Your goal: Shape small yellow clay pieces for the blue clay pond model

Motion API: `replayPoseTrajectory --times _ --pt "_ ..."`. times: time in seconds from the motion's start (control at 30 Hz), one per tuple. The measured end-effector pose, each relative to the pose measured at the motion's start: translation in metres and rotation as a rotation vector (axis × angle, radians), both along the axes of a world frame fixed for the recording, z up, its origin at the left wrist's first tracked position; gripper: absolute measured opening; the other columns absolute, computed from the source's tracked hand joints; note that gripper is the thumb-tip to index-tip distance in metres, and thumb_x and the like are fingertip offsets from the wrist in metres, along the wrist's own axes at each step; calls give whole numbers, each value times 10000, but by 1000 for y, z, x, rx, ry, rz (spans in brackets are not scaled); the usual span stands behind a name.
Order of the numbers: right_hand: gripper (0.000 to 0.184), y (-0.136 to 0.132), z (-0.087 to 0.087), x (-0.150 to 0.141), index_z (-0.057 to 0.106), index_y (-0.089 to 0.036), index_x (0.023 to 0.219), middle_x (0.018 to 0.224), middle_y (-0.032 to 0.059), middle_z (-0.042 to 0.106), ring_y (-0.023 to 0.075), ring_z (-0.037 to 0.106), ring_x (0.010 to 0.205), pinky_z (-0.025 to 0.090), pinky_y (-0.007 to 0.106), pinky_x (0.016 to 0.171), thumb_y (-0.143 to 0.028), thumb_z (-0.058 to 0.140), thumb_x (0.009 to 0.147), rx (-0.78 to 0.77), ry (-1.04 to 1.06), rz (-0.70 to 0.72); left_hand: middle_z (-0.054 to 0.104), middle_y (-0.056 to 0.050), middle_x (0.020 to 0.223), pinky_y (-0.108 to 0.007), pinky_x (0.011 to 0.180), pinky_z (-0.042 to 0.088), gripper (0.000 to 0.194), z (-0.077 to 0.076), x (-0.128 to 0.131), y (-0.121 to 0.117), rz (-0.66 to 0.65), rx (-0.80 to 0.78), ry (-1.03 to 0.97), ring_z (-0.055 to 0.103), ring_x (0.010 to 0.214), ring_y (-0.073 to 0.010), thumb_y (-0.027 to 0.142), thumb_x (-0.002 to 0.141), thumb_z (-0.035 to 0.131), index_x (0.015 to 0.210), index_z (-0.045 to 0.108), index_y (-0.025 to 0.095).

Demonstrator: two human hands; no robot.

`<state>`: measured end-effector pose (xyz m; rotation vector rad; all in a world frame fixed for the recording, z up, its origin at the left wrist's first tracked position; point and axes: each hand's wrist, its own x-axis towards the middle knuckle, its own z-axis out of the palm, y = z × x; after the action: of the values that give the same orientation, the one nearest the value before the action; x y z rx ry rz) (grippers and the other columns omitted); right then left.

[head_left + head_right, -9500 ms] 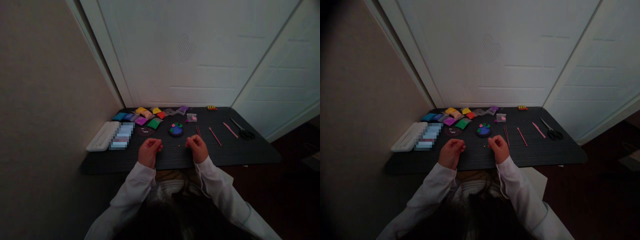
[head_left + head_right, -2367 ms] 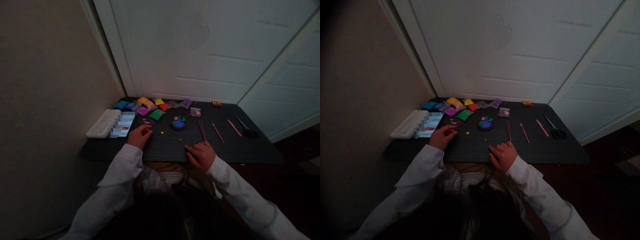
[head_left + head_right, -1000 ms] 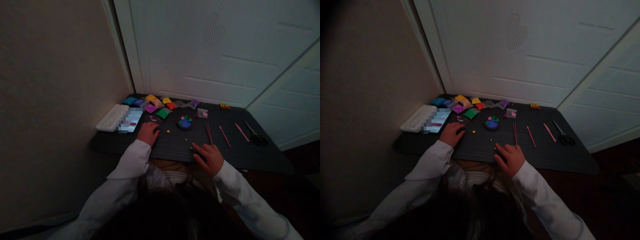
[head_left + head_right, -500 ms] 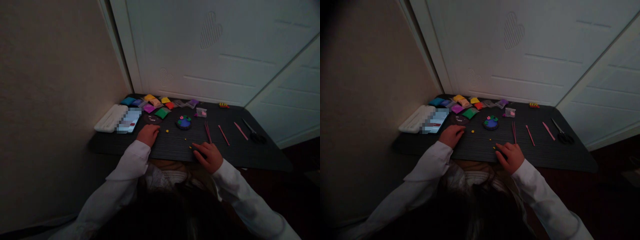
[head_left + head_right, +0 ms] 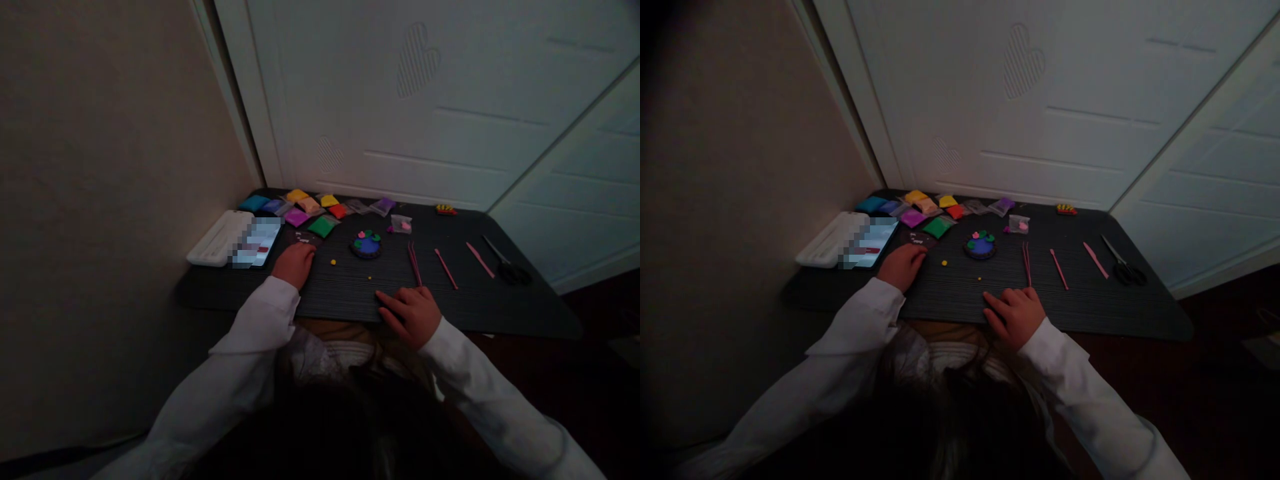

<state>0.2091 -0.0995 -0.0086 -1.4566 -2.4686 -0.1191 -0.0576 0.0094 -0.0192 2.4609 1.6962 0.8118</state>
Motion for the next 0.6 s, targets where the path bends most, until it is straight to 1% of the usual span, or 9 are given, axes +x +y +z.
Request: replayPoseTrajectory --times 0.07,0.2,0.33,0.43,0.6 --pt "385 0 1 0 501 -219 1141 776 51 556 164 493 729 253 326 702 -396 355 832 2 -2 -17 547 -71 1034 -393 771 450 248 0 0 -1 0 10 -29 538 908 -178 277 809 460 1008 521 142" --pt "368 0 2 -2 502 -257 1133 774 36 556 155 494 723 250 323 710 -405 365 826 -12 -9 -3 550 -71 1029 -391 768 452 250 1 -1 -3 0 23 -91 540 905 -178 277 809 460 1010 519 140" --pt "386 1 1 -3 504 -207 1134 792 60 560 169 497 747 249 328 702 -392 347 834 -11 2 -34 555 -67 1001 -374 736 464 263 3 -2 -4 41 40 -147 550 862 -168 281 811 456 1027 507 139" --pt "371 1 2 -4 502 -244 1132 787 44 564 161 499 735 254 326 707 -401 361 827 -23 4 -17 554 -65 983 -361 708 471 284 6 -3 -4 82 51 -178 555 826 -160 285 813 453 1055 488 141" --pt "376 0 2 -5 498 -225 1137 799 55 569 176 506 754 268 334 705 -389 358 829 -26 26 -34 563 -58 948 -346 683 476 283 7 -3 -5 79 29 -187 560 792 -150 294 808 461 1041 495 137"
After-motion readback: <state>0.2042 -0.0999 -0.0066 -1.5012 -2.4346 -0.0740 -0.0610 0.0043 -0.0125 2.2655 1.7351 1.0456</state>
